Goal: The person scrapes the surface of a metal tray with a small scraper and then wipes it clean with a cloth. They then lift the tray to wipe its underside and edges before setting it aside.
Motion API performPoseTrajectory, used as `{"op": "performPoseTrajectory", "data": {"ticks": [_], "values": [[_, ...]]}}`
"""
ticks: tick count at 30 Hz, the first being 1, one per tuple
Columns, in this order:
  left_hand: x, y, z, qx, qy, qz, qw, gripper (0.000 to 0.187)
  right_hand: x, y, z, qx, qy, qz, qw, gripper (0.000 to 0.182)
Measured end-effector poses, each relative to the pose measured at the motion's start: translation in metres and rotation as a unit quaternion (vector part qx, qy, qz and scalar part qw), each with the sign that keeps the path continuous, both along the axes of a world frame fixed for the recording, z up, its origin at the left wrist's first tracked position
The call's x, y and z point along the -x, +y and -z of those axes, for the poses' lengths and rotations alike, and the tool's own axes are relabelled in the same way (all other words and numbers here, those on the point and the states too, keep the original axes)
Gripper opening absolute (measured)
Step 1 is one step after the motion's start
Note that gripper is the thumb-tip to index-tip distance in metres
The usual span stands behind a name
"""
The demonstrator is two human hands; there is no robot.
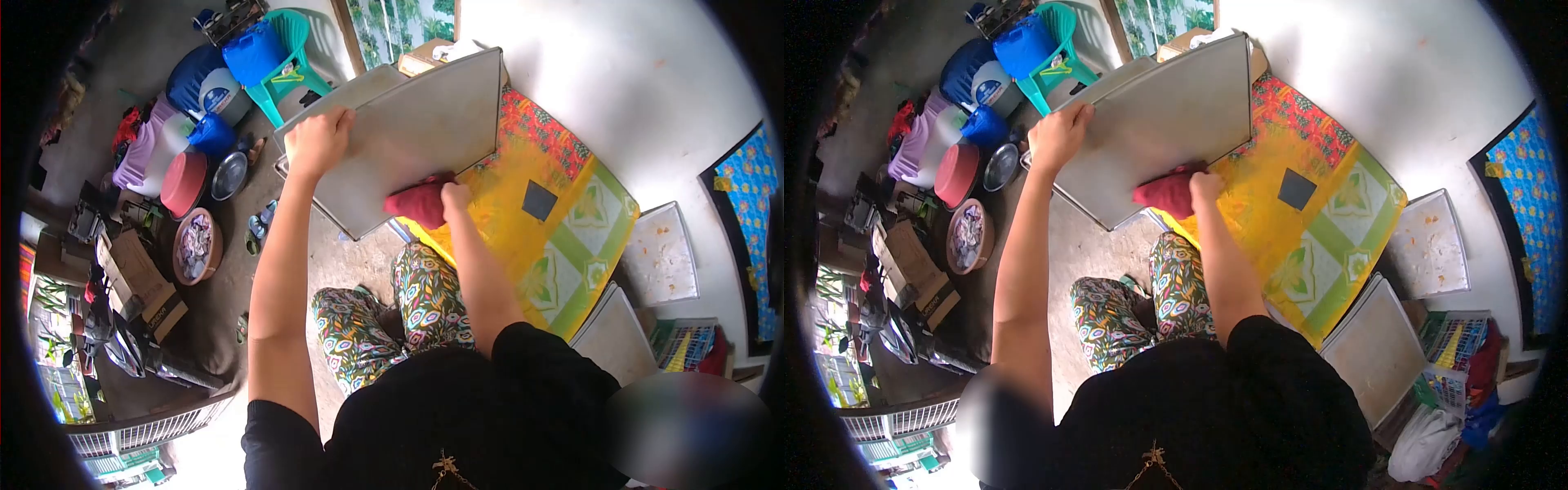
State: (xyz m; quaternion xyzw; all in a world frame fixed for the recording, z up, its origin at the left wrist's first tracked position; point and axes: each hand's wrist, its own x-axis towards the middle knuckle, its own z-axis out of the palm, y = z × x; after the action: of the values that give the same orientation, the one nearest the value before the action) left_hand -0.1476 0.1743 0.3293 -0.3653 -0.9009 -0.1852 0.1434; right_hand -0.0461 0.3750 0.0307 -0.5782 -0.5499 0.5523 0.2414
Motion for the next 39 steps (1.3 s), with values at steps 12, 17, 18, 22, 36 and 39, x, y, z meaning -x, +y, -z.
{"op": "performPoseTrajectory", "data": {"ticks": [12, 17, 18, 22, 36, 39], "values": [[-0.003, -0.001, 0.007, 0.017, 0.0, -0.027, 0.999, 0.03, 0.008, -0.239, 0.031, 0.063, 0.088, -0.476, 0.873, 0.033], [-0.004, -0.006, 0.007, 0.034, 0.003, -0.027, 0.999, 0.033, -0.014, -0.224, 0.002, 0.045, 0.14, -0.462, 0.875, 0.035], [0.0, -0.008, 0.009, 0.03, -0.005, -0.02, 0.999, 0.033, -0.011, -0.21, 0.013, -0.022, 0.146, -0.419, 0.896, 0.037], [0.013, -0.018, 0.002, 0.029, -0.056, 0.004, 0.998, 0.044, -0.036, -0.153, -0.063, -0.255, 0.183, -0.236, 0.92, 0.042], [-0.008, 0.02, -0.02, 0.098, -0.143, 0.025, 0.984, 0.045, 0.014, -0.201, -0.224, -0.658, 0.198, -0.223, 0.691, 0.038], [-0.013, 0.022, -0.018, 0.102, -0.105, 0.027, 0.989, 0.044, 0.024, -0.206, -0.193, -0.637, 0.161, -0.254, 0.709, 0.039]]}}
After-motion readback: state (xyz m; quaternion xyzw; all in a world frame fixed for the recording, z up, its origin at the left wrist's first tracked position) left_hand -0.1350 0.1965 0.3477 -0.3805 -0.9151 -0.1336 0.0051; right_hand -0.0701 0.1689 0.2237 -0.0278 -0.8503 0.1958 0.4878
